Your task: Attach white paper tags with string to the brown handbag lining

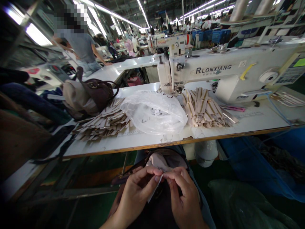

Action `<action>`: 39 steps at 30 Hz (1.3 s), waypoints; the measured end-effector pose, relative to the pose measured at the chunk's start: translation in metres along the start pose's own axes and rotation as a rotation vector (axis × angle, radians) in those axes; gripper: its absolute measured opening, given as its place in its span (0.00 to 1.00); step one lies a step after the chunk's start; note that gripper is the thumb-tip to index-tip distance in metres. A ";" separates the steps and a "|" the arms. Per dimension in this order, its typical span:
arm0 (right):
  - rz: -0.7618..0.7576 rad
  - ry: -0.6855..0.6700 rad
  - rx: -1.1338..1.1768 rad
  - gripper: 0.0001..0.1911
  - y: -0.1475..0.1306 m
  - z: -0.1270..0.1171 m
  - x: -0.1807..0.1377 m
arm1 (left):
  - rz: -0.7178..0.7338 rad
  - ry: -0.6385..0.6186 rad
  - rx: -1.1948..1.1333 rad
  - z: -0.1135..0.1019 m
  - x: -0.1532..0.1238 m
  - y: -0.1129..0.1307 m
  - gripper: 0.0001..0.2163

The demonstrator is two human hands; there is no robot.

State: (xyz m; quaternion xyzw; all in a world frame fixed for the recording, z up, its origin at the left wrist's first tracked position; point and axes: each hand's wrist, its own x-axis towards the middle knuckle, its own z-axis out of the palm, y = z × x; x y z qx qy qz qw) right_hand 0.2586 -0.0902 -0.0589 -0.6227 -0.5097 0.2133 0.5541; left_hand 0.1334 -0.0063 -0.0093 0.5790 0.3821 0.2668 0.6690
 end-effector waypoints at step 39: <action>0.072 -0.006 0.239 0.09 -0.007 0.000 0.006 | 0.056 0.070 0.007 0.003 0.000 0.000 0.03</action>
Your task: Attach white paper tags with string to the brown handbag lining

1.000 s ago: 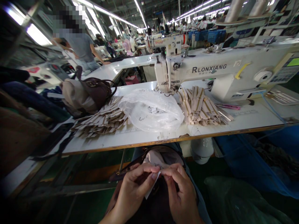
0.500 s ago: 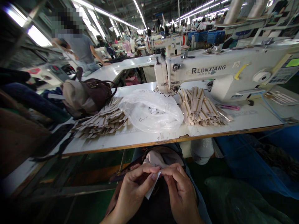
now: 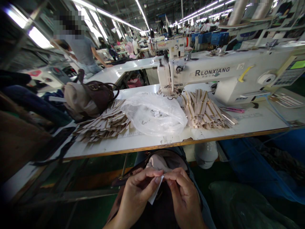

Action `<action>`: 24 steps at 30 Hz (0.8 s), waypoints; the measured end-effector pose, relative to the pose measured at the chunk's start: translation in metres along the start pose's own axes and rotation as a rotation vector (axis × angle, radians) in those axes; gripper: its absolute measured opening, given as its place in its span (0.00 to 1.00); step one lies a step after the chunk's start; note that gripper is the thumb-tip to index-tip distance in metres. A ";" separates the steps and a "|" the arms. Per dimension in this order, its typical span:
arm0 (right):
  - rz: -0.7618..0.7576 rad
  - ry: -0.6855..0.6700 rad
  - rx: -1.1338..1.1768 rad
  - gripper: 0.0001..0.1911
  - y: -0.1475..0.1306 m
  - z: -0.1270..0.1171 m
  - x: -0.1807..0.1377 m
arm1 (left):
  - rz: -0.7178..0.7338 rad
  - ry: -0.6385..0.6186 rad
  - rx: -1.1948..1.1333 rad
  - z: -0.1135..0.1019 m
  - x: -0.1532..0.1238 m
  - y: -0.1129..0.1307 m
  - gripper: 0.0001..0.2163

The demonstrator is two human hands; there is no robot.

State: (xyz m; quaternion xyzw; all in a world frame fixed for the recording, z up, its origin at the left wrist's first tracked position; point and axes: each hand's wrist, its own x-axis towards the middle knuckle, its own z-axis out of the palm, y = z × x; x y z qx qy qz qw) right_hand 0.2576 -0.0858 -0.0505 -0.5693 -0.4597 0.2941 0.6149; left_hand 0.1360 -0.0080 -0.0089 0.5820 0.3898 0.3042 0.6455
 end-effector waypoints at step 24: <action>-0.033 0.161 -0.042 0.04 0.009 0.013 -0.007 | -0.074 0.010 -0.065 0.006 0.002 -0.002 0.05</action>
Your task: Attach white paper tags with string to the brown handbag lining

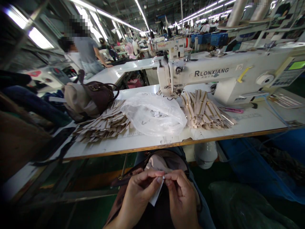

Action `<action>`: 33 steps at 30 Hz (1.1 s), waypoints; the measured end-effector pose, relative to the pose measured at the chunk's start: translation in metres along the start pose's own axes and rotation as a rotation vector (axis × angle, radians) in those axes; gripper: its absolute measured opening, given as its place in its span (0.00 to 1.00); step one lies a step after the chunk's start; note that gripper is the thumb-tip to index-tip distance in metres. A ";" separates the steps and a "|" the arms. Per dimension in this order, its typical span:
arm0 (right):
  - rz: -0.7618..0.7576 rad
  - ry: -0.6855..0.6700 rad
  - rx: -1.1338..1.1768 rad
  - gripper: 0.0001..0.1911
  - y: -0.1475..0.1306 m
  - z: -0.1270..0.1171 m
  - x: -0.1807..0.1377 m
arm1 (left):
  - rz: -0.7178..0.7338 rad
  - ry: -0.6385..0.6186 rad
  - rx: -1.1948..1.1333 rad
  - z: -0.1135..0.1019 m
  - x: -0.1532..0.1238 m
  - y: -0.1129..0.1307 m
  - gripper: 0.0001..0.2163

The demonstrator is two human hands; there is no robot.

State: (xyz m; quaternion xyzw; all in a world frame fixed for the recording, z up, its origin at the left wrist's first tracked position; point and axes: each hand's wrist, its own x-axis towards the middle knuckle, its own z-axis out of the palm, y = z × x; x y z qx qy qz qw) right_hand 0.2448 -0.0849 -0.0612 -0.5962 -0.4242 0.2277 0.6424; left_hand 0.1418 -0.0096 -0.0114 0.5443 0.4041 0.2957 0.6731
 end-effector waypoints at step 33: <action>-0.042 -0.142 -0.277 0.08 -0.004 -0.015 0.000 | -0.225 -0.225 -0.053 -0.015 0.003 0.018 0.10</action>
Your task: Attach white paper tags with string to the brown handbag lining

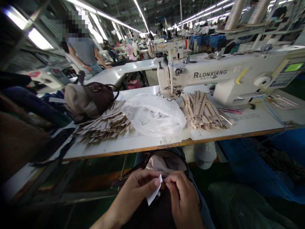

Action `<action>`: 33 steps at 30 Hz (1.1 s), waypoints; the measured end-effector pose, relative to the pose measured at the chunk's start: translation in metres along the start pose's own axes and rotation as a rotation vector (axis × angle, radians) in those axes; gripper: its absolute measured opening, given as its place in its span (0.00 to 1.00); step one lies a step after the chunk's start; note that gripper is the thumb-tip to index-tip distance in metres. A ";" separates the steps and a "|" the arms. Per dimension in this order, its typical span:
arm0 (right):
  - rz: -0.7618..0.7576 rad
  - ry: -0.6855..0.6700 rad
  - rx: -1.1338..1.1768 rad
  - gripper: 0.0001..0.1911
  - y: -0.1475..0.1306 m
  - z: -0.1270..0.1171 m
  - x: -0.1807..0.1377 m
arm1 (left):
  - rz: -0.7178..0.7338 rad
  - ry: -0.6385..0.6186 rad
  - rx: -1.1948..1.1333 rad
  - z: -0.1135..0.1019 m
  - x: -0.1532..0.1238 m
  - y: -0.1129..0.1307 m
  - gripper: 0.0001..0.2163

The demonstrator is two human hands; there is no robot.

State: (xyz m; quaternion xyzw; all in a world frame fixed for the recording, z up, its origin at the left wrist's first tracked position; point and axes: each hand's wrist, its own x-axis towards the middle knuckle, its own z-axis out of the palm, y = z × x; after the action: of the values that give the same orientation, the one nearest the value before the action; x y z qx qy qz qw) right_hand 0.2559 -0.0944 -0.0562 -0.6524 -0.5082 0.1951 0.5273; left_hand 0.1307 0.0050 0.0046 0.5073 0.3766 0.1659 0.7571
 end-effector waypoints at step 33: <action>-0.253 0.128 0.040 0.08 -0.006 0.003 -0.005 | -0.046 -0.002 0.089 -0.002 -0.005 -0.011 0.12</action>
State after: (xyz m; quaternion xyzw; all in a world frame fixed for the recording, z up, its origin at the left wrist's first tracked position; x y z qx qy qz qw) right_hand 0.2489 -0.0978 -0.0535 -0.5837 -0.5476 0.0951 0.5919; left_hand 0.1245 -0.0017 -0.0033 0.5320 0.3942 0.1309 0.7378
